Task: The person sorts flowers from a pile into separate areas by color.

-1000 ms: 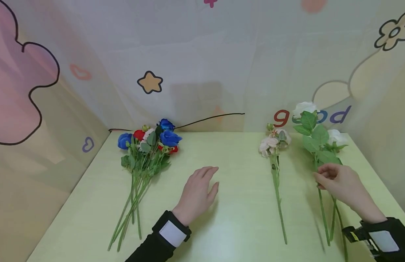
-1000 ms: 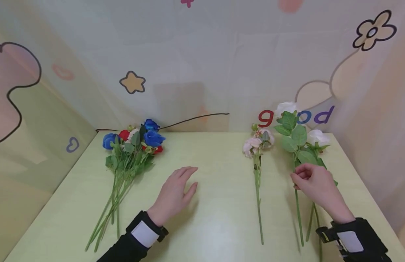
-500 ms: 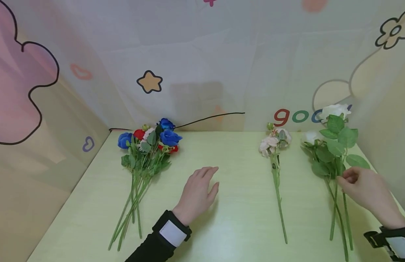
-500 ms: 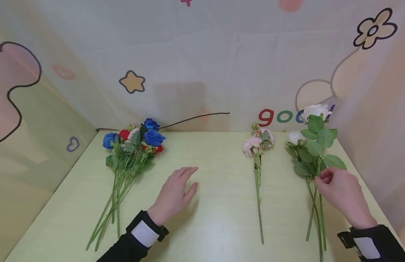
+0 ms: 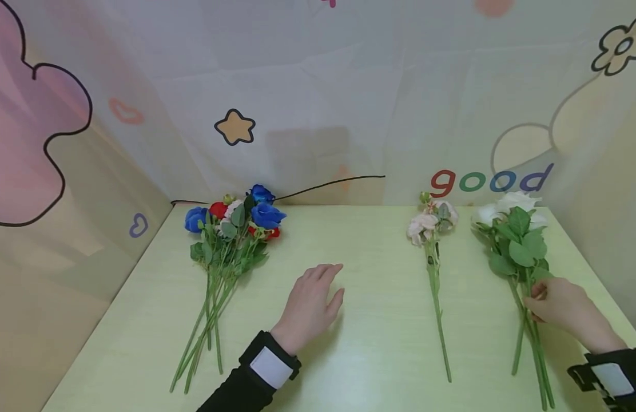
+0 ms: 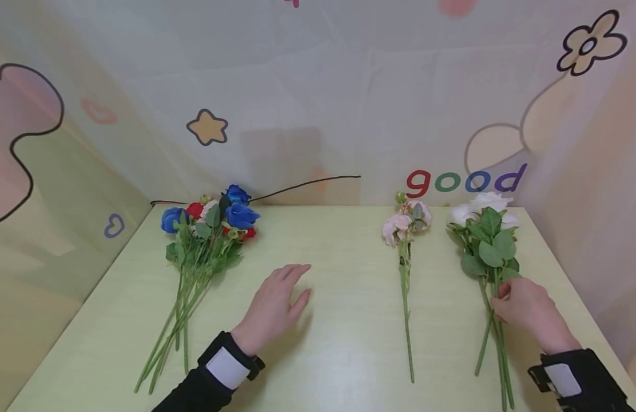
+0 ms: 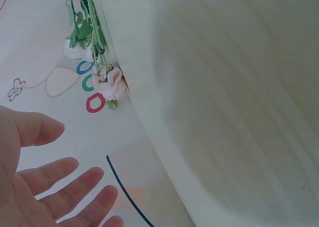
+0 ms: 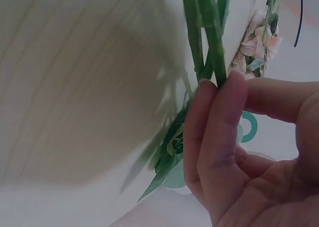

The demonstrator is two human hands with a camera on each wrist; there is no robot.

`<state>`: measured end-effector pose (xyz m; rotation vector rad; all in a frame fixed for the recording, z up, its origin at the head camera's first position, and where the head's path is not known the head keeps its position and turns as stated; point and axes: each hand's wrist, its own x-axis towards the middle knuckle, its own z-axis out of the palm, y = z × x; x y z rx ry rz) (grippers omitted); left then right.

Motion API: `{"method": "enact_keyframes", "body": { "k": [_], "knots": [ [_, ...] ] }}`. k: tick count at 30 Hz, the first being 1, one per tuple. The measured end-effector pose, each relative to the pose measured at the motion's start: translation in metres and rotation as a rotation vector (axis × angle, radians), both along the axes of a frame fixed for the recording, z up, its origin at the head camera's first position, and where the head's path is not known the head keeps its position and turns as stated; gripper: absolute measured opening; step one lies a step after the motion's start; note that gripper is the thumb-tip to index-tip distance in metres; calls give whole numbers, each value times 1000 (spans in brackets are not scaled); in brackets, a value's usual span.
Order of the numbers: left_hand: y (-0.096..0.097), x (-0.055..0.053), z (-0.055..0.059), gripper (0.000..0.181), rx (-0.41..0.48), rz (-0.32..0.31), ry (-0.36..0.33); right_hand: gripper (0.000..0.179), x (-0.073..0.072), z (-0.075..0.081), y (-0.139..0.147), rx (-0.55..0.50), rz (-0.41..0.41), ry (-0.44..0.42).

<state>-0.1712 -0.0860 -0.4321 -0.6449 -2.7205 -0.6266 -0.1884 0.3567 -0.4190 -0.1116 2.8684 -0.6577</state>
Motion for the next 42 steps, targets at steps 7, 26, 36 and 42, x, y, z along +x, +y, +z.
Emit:
{"method": "enact_keyframes", "body": {
  "k": [7, 26, 36, 42],
  "knots": [
    [-1, -2, -2, 41, 8, -7, 21, 51, -1, 3, -2, 45, -52, -3],
    [-4, 1, -3, 44, 5, 2, -3, 34, -5, -9, -2, 61, 14, -71],
    [-4, 1, -2, 44, -3, 3, -18, 39, -9, -9, -4, 34, 21, -64],
    [-7, 1, -1, 45, -7, 11, -52, 44, -9, -8, -2, 44, 19, -81]
  ]
}}
